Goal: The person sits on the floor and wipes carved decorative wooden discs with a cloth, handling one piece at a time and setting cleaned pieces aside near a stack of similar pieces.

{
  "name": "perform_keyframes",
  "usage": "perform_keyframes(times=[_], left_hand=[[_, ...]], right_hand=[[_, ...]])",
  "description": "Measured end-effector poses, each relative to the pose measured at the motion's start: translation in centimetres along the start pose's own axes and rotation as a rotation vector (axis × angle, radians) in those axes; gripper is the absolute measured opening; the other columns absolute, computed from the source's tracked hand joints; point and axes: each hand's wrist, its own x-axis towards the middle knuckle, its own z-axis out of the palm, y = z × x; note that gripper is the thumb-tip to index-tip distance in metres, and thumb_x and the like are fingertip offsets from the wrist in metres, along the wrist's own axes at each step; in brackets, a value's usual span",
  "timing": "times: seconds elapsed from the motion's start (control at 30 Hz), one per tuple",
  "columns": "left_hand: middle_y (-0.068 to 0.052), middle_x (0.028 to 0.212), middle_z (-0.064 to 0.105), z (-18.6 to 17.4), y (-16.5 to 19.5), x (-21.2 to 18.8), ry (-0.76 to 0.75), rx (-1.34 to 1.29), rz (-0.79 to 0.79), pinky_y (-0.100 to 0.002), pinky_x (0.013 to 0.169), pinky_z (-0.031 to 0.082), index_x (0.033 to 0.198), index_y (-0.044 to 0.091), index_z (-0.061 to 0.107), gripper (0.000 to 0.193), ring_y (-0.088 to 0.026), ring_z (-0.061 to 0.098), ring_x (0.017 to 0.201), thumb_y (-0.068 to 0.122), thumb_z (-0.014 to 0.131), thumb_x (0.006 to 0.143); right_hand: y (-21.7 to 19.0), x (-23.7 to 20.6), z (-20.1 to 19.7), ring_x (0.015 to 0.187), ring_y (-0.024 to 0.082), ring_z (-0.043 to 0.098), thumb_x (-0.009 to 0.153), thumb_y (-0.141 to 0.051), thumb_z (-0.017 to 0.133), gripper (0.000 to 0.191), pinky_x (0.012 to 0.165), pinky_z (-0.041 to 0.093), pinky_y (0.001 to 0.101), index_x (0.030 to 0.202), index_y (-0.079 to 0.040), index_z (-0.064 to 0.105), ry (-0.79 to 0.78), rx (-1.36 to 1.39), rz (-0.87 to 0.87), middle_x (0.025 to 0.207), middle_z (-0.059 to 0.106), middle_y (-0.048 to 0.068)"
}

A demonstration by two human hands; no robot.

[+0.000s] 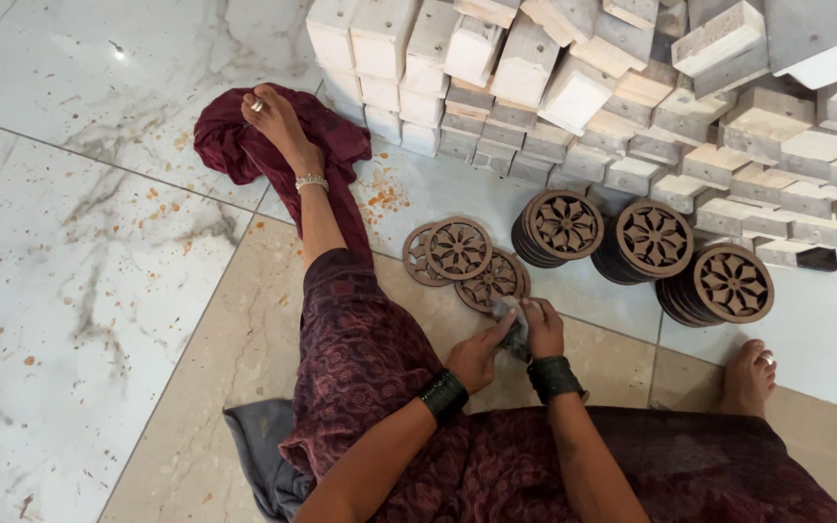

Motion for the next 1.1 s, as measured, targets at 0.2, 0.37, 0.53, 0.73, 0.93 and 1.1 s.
perform_keyframes(times=[0.2, 0.37, 0.53, 0.73, 0.93, 1.1], left_hand=[[-0.02, 0.148, 0.06, -0.1, 0.5, -0.5, -0.043, 0.024, 0.059, -0.047, 0.069, 0.058, 0.169, 0.034, 0.017, 0.081, -0.04, 0.069, 0.085, 0.0, 0.052, 0.105], [-0.017, 0.145, 0.062, -0.8, 0.9, -0.3, -0.064, -0.015, 0.017, -0.047, 0.071, 0.058, 0.168, 0.033, 0.018, 0.082, -0.039, 0.07, 0.089, 0.001, 0.053, 0.101], [-0.021, 0.143, 0.061, -0.8, 1.0, -0.2, 0.029, 0.002, 0.029, -0.048, 0.074, 0.059, 0.169, 0.032, 0.018, 0.09, -0.043, 0.069, 0.095, -0.001, 0.056, 0.094], [-0.024, 0.138, 0.06, -0.2, 0.9, -0.5, -0.066, 0.008, -0.035, -0.048, 0.069, 0.057, 0.169, 0.031, 0.012, 0.088, -0.043, 0.066, 0.087, -0.002, 0.054, 0.099], [-0.025, 0.134, 0.064, -0.2, 0.5, -0.4, -0.052, -0.102, -0.041, -0.047, 0.07, 0.057, 0.171, 0.03, 0.007, 0.094, -0.042, 0.067, 0.088, -0.006, 0.052, 0.097], [-0.025, 0.137, 0.061, -0.4, 0.1, -0.1, -0.011, -0.101, -0.137, -0.048, 0.07, 0.057, 0.17, 0.03, 0.001, 0.105, -0.043, 0.067, 0.092, -0.011, 0.051, 0.088]], right_hand=[[1.4, -0.5, -0.6, 0.092, 0.016, 0.064, 0.1, -0.026, 0.069, 0.031, 0.082, 0.052, 0.033, 0.112, 0.002, 0.073, 0.112, 0.22, 0.022, 0.102, 0.072, 0.007], [-1.3, -0.7, 0.1, 0.084, 0.013, 0.059, 0.103, -0.028, 0.069, 0.03, 0.075, 0.052, 0.0342, 0.108, 0.002, 0.069, -0.002, -0.027, -0.227, 0.09, 0.068, 0.008], [-1.4, -0.5, 0.5, 0.08, 0.014, 0.061, 0.1, -0.031, 0.067, 0.033, 0.073, 0.051, 0.0337, 0.108, 0.0, 0.07, -0.024, -0.112, -0.154, 0.089, 0.07, 0.007], [1.5, -0.2, -0.5, 0.085, 0.012, 0.06, 0.1, -0.032, 0.068, 0.033, 0.078, 0.05, 0.0296, 0.109, -0.001, 0.073, 0.04, 0.077, 0.011, 0.096, 0.071, 0.005], [-0.4, -0.8, 0.1, 0.079, 0.015, 0.062, 0.103, -0.032, 0.067, 0.033, 0.07, 0.052, 0.0327, 0.11, 0.0, 0.07, 0.039, -0.181, -0.326, 0.092, 0.069, 0.011], [-2.1, -1.2, 1.3, 0.071, 0.02, 0.061, 0.1, -0.032, 0.065, 0.033, 0.064, 0.052, 0.0357, 0.114, -0.002, 0.068, -0.056, -0.254, -0.21, 0.089, 0.07, 0.014]])
